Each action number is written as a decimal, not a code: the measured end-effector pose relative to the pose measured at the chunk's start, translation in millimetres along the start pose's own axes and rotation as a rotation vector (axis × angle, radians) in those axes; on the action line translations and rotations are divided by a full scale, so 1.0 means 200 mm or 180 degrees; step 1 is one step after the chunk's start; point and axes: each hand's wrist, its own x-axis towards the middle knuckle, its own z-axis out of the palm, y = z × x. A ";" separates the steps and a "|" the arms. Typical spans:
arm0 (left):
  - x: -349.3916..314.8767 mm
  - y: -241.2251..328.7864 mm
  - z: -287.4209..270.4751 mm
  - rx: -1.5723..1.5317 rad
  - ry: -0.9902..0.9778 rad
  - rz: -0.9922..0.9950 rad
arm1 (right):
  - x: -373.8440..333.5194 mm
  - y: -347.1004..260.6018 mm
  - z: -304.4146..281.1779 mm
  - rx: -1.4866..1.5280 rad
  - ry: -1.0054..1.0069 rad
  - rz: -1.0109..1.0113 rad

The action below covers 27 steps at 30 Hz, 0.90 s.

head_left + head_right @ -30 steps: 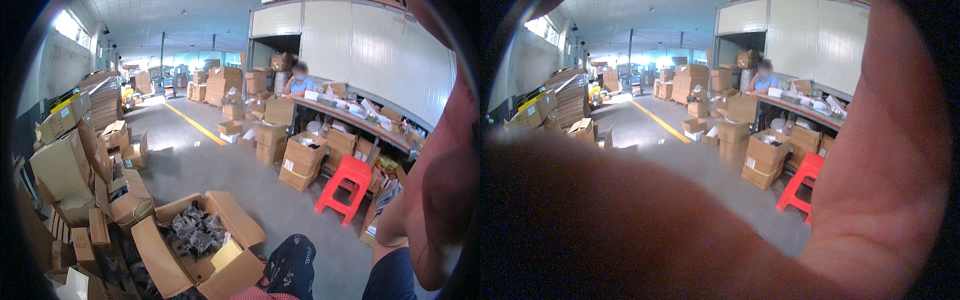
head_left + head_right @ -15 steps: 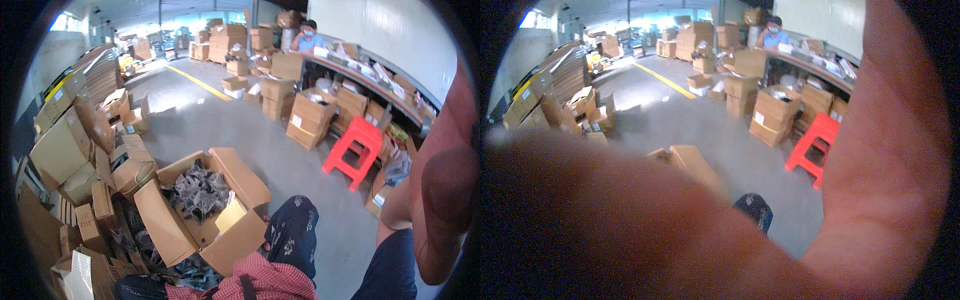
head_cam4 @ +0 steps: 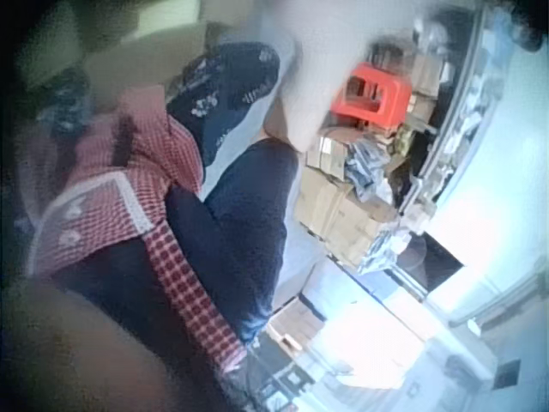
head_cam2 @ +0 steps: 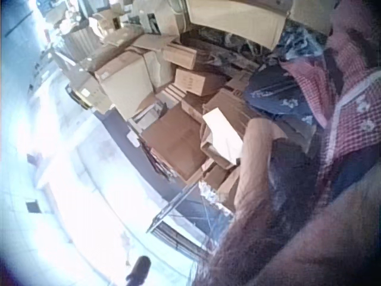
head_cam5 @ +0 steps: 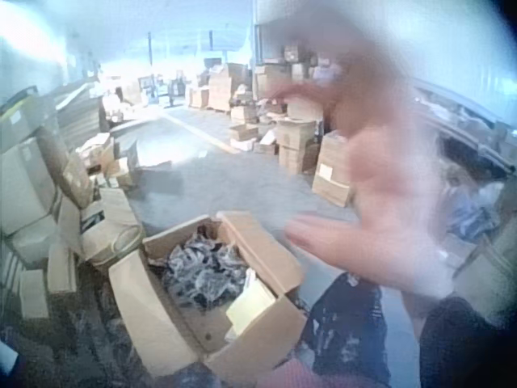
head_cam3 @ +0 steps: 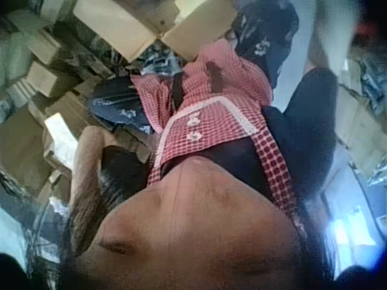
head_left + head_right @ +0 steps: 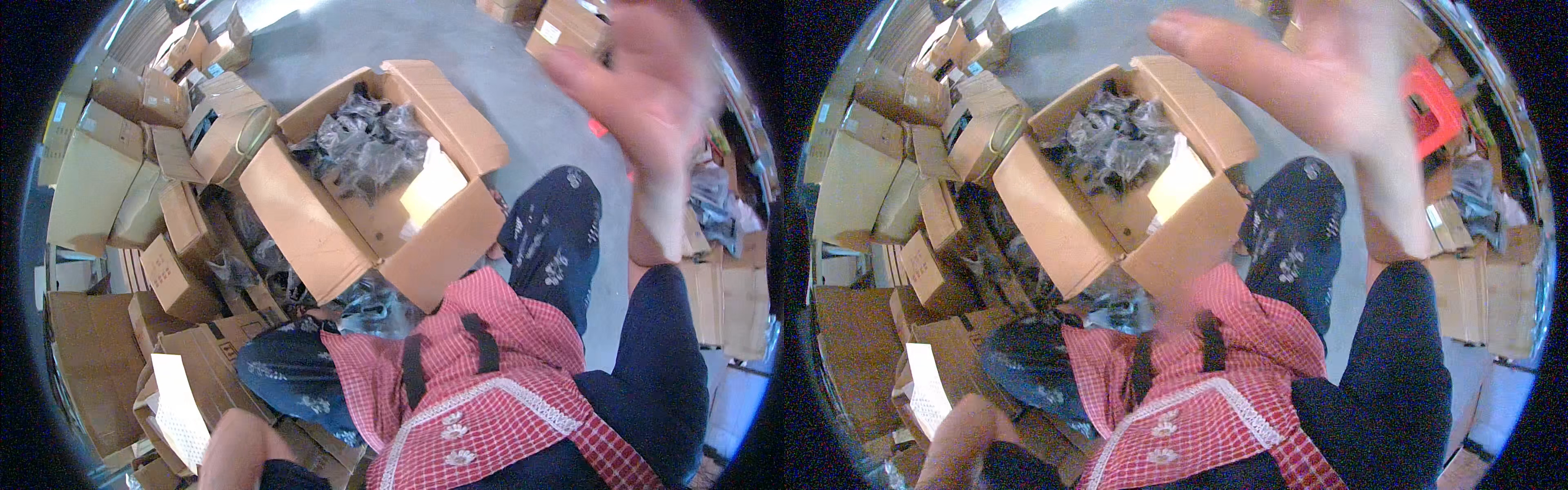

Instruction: The person retrieves black plastic components from a plastic bag, applies small circular white stickers to specific points on the parts, and returns the labeled items to a larger cardboard box.

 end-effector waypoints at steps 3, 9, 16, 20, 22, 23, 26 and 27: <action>-0.11 -0.13 -0.06 0.0069 0.0776 -0.0183 | -0.20 0.39 0.40 -0.0526 -0.1924 0.0854; -0.56 -0.86 0.44 -0.0291 0.0679 -0.2883 | -1.65 1.11 0.73 -0.0856 -0.4853 0.4119; -0.83 -0.98 0.73 -0.0196 -0.0193 -0.2923 | -2.34 0.89 1.16 -0.2020 -0.4627 0.3972; -0.78 -0.98 0.70 0.0010 0.0049 -0.2957 | -2.36 0.85 1.30 -0.2072 -0.3391 0.1934; -0.78 -0.98 0.68 -0.0136 0.0168 -0.3231 | -2.33 0.80 1.41 -0.1325 -0.3601 0.1252; -0.78 -0.99 0.69 -0.0059 0.0047 -0.3127 | -2.31 0.78 1.45 -0.0979 -0.3672 0.0915; -0.82 -0.99 0.68 0.0141 -0.0291 -0.2985 | -2.26 0.63 1.64 -0.0764 -0.4627 0.0709; -0.78 -0.98 0.68 0.0111 -0.0382 -0.2957 | -2.32 0.66 1.67 -0.1199 -0.4763 0.0932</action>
